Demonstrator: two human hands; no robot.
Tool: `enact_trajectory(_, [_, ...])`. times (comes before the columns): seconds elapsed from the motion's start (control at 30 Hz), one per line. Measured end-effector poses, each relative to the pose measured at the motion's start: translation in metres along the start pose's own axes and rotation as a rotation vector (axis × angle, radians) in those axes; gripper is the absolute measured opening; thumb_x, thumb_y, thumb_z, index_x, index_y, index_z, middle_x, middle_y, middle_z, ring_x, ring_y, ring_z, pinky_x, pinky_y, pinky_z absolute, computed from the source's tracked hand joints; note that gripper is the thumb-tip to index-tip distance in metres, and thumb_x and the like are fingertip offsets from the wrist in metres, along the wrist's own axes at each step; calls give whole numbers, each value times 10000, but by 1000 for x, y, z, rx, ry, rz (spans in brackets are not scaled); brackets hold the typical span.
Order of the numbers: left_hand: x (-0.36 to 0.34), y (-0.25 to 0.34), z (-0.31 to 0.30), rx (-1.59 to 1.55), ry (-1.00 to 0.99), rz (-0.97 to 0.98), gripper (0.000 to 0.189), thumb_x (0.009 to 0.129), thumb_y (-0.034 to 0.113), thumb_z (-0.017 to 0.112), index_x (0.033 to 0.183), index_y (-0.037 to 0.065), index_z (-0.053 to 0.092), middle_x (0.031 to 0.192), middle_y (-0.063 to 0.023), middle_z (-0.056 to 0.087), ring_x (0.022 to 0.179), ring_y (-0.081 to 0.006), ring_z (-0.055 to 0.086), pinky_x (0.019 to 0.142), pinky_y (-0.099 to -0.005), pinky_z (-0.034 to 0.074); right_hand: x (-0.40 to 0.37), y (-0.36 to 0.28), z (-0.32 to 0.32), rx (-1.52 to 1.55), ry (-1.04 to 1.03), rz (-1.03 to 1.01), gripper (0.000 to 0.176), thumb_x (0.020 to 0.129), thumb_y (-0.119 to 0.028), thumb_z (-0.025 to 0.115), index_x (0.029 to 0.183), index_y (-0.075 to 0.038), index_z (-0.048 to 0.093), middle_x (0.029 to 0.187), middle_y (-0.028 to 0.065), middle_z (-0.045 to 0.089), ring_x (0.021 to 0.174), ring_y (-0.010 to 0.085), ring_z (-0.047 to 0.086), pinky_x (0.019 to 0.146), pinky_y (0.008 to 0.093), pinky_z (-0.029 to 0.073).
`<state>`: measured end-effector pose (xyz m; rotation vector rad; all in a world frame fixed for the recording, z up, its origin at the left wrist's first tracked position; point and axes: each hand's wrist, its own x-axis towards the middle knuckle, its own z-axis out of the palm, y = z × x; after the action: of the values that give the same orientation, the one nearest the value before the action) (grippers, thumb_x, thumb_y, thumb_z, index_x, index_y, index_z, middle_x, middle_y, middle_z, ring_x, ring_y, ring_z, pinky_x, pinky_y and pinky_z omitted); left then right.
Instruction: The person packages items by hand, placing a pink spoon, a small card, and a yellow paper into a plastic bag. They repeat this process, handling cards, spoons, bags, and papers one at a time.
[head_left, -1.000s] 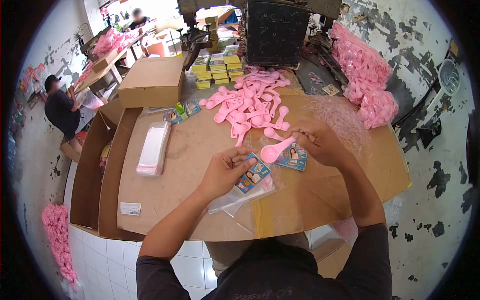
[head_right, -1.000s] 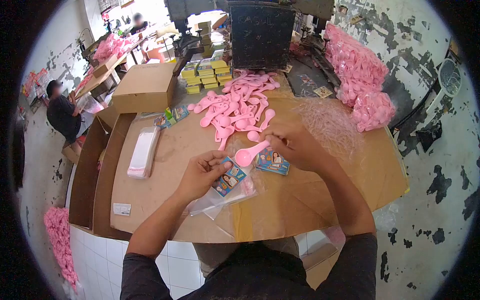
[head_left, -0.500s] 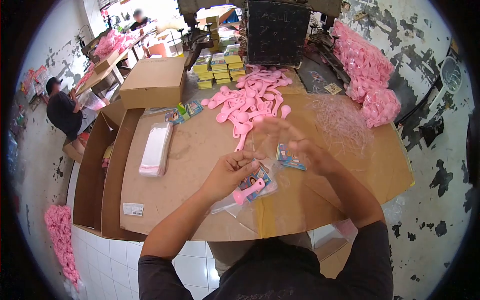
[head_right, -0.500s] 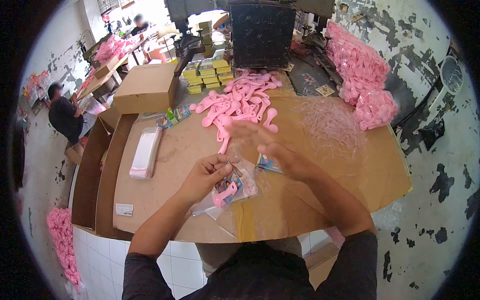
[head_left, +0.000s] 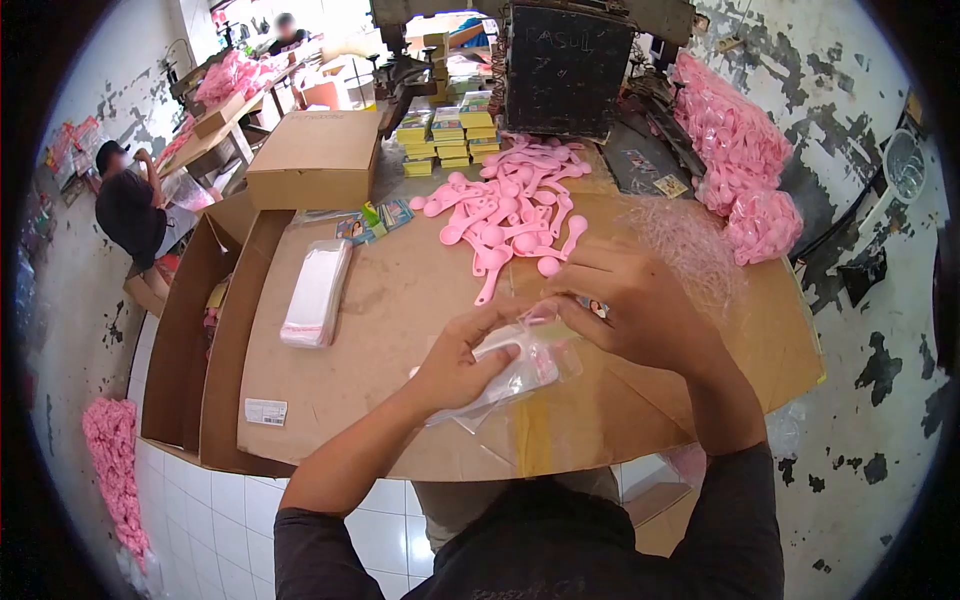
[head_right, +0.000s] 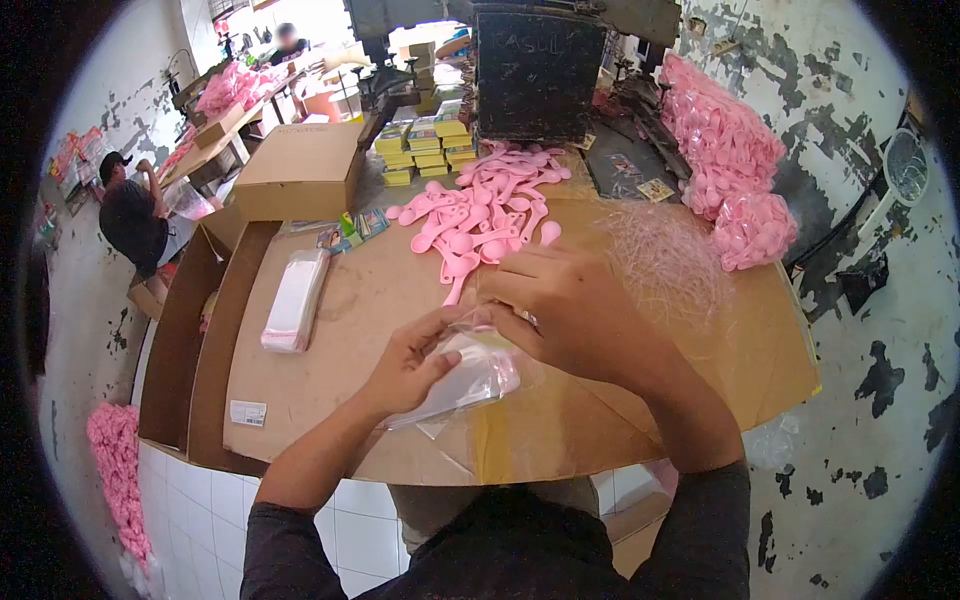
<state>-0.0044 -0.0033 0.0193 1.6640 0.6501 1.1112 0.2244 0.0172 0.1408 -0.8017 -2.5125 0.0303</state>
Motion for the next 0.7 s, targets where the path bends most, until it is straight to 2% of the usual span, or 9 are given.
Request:
enact_trajectory(0.1, [0,10,13,81,80,62,325,1011,56,564,1328,-9,597,1252,-99,689,1178,-169,632,1016,-318,479,-2,0,10,114,65,31,150,879,-146,723,991,-46,714,896,109,688,810,284,669,721,390,519])
enact_trajectory(0.2, [2,3,10,41,154,-28,283,1024,86,580,1281,-18,634,1144,-81,729,1082,-141,654,963,-296,499,-1,-2,17,222,105,0,121,848,-86,754,962,-44,751,875,105,691,765,262,659,663,355,521])
enact_trajectory(0.3, [1,6,9,-31,185,-117,251,1033,118,596,1227,-24,668,1091,-65,743,1012,-106,652,927,-277,507,1,-3,19,219,105,-25,109,852,-78,755,955,-41,754,874,105,690,767,263,658,678,361,523])
enact_trajectory(0.4, [1,-3,9,-181,212,-128,204,1033,96,597,1182,-6,692,1093,-57,723,1013,-98,658,878,-251,516,0,-1,24,235,132,-6,116,844,-75,763,955,-40,757,872,101,689,771,266,659,679,358,522])
enact_trajectory(0.5, [2,1,5,-177,171,-148,204,1022,79,605,1191,-5,684,1104,-66,726,976,-104,673,866,-265,533,1,-3,24,276,137,-17,137,833,-54,757,969,-43,758,869,100,690,767,267,659,674,357,519])
enact_trajectory(0.6, [3,17,9,-197,187,-206,204,1014,70,613,1187,-21,672,1121,-83,724,999,-130,691,894,-287,551,-1,1,29,269,160,14,156,831,-37,746,986,-32,749,871,111,692,772,263,665,676,356,521])
enact_trajectory(0.7, [2,8,14,-305,165,-93,215,1024,77,606,1202,-31,660,1139,-96,718,1043,-153,698,916,-299,560,-1,1,27,259,140,77,177,858,-73,722,1031,-41,709,861,114,685,760,274,672,709,370,531])
